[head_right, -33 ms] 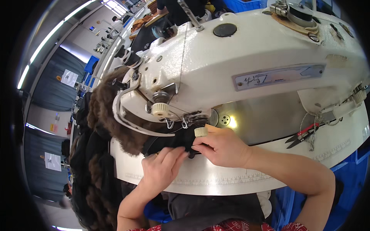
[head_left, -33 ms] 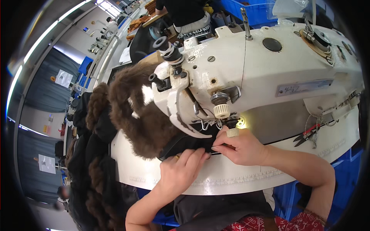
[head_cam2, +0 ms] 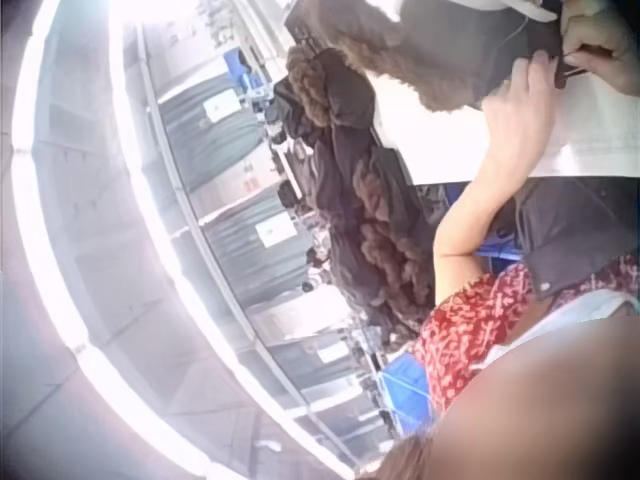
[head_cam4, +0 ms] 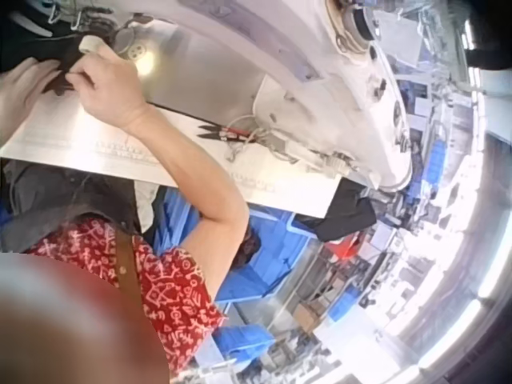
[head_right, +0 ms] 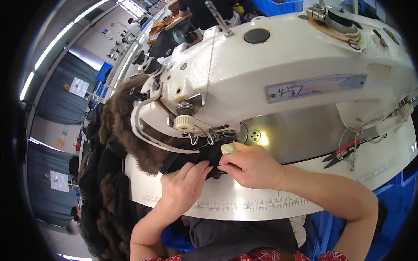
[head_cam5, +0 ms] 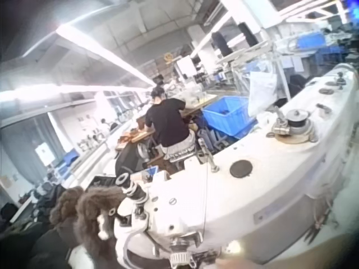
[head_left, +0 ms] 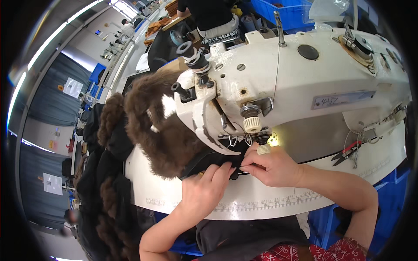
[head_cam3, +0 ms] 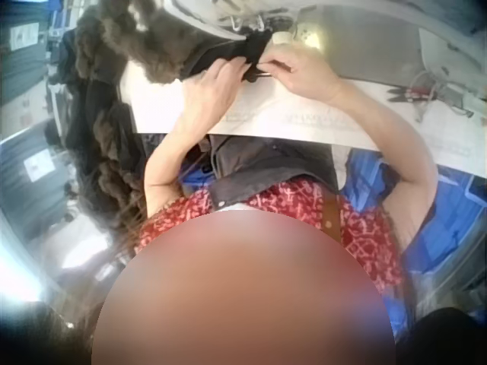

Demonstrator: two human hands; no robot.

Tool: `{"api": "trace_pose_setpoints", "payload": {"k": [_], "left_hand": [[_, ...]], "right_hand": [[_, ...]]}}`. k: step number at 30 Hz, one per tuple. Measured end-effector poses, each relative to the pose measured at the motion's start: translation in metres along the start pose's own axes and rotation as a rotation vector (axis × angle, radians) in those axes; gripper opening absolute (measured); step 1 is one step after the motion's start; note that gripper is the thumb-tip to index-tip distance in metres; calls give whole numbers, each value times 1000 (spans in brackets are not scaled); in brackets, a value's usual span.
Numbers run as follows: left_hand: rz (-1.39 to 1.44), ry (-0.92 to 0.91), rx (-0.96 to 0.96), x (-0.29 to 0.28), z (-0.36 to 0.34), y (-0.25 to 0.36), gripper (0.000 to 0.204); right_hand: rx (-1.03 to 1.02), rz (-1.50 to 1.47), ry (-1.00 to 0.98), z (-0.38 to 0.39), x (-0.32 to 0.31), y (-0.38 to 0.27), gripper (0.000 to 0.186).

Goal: Sewing fur trim onto a garment using an industrial sewing machine.

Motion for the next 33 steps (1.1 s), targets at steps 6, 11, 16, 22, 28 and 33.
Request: {"api": "trace_pose_setpoints", "payload": {"k": [6,11,16,22,28,33], "left_hand": [[69,-336,55,-10,-34,-12,11],[-107,-477,121,7,-50,-2,18],[-81,-428,73,11,-55,-8,22],[-140,-361,49,18,-51,-14,15],[-118,-144,183,21,-42,-8,4],[133,-345,75,16,-50,-14,14]], "right_hand": [[-110,290,-59,7,-6,-10,11],[-151,524,-16,12,-7,-20,13],[-171,568,8,12,-11,-22,9],[-180,573,-40,10,-12,-18,9],[-203,591,-32,10,-11,-15,8],[-228,607,-1,4,-9,-11,13]]}}
Point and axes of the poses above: each hand's wrist, its own z-axis away from the middle knuckle, its own x-axis out of the palm, y = z × x, the point moved 1 cm from there along -z, towards the middle knuckle, and after that the axes turned 3 degrees about x, right-handed, at the moved point
